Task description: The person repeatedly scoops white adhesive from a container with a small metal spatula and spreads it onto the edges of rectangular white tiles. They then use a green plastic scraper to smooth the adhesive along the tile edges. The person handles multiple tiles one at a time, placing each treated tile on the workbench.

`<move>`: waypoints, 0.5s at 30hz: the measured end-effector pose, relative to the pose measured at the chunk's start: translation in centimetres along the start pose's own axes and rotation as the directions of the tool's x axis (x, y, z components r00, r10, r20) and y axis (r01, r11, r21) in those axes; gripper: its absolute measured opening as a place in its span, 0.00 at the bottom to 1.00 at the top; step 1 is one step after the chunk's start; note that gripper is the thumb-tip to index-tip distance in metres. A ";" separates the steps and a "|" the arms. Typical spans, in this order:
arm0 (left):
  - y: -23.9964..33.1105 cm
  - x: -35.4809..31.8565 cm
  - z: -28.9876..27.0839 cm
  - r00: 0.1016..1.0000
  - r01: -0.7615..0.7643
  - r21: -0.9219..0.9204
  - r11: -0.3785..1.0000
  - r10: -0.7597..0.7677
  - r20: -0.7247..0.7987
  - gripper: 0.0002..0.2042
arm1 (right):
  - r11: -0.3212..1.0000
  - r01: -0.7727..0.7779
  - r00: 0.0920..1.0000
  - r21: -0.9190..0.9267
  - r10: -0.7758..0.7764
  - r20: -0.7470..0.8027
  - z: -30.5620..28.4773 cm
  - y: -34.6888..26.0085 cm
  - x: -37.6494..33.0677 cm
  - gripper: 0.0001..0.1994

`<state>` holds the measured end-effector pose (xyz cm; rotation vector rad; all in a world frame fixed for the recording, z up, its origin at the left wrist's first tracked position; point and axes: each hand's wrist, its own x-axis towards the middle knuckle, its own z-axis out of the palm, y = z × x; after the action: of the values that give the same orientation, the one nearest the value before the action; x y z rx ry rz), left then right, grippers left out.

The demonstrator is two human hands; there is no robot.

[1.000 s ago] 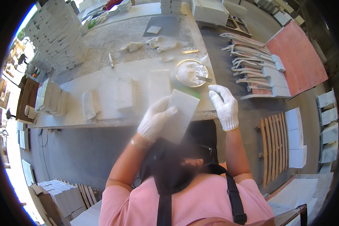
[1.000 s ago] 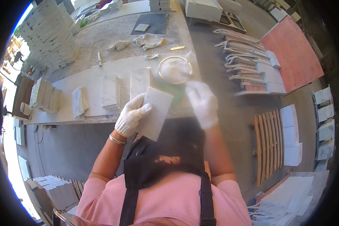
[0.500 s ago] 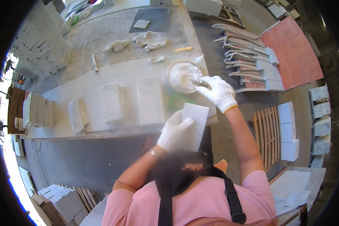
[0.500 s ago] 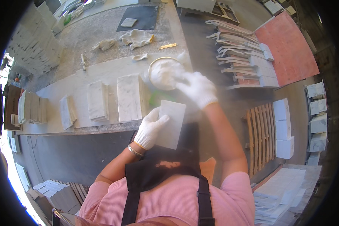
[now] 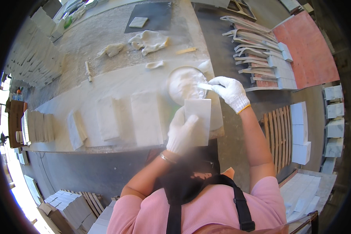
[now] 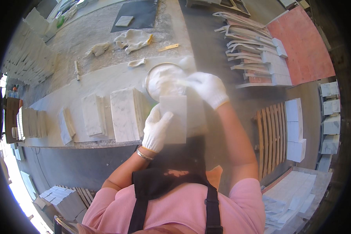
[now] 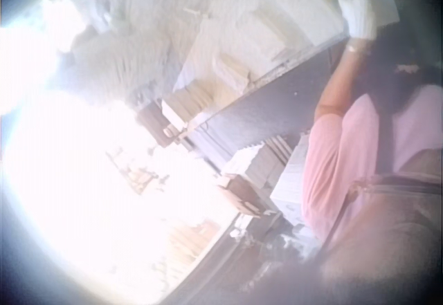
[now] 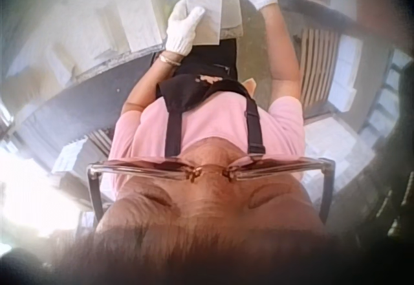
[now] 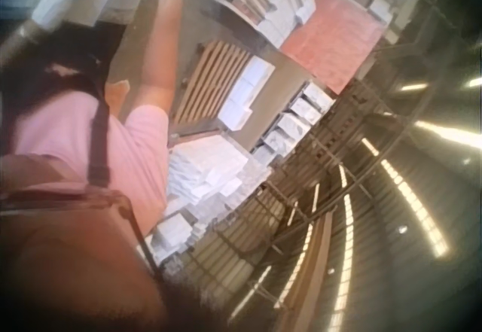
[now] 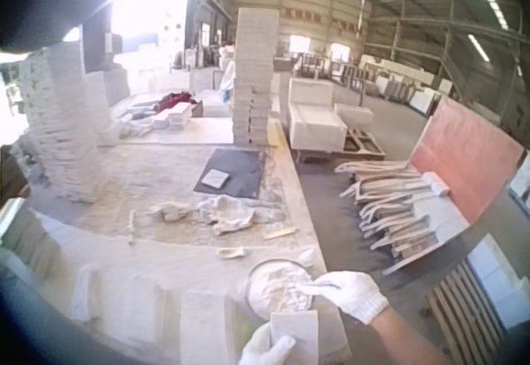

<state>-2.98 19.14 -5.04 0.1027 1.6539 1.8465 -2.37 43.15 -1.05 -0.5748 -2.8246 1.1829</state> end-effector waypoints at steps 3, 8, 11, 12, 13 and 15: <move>-0.2 0.7 0.3 0.999 -0.014 0.003 1.000 0.014 -0.038 0.28 | 0.994 -0.048 0.998 0.099 0.045 0.040 0.1 0.6 0.9 0.12; 0.0 1.4 0.4 0.995 0.004 -0.097 0.995 -0.014 -0.103 0.25 | 0.972 -0.130 0.982 0.195 0.099 0.162 1.5 1.9 2.4 0.11; 0.1 1.5 0.2 0.994 0.011 -0.155 0.988 -0.027 -0.103 0.25 | 0.950 -0.126 0.978 0.284 0.072 0.195 1.8 2.3 2.7 0.11; 0.2 1.5 0.2 0.994 0.019 -0.146 0.989 -0.034 -0.107 0.25 | 0.939 -0.129 0.977 0.320 0.064 0.203 1.8 2.3 2.7 0.11; 0.2 1.6 0.1 0.993 0.025 -0.139 0.990 -0.041 -0.111 0.25 | 0.925 -0.135 0.977 0.355 0.065 0.201 1.6 2.1 2.6 0.11; 0.1 1.6 0.1 0.993 0.017 -0.165 0.986 -0.036 -0.114 0.25 | 0.895 -0.144 0.978 0.423 0.064 0.199 0.8 1.7 2.2 0.11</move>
<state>-4.23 20.09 -5.51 -0.0986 1.5647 1.9928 -4.06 44.41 -3.05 -0.6175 -2.5455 1.9045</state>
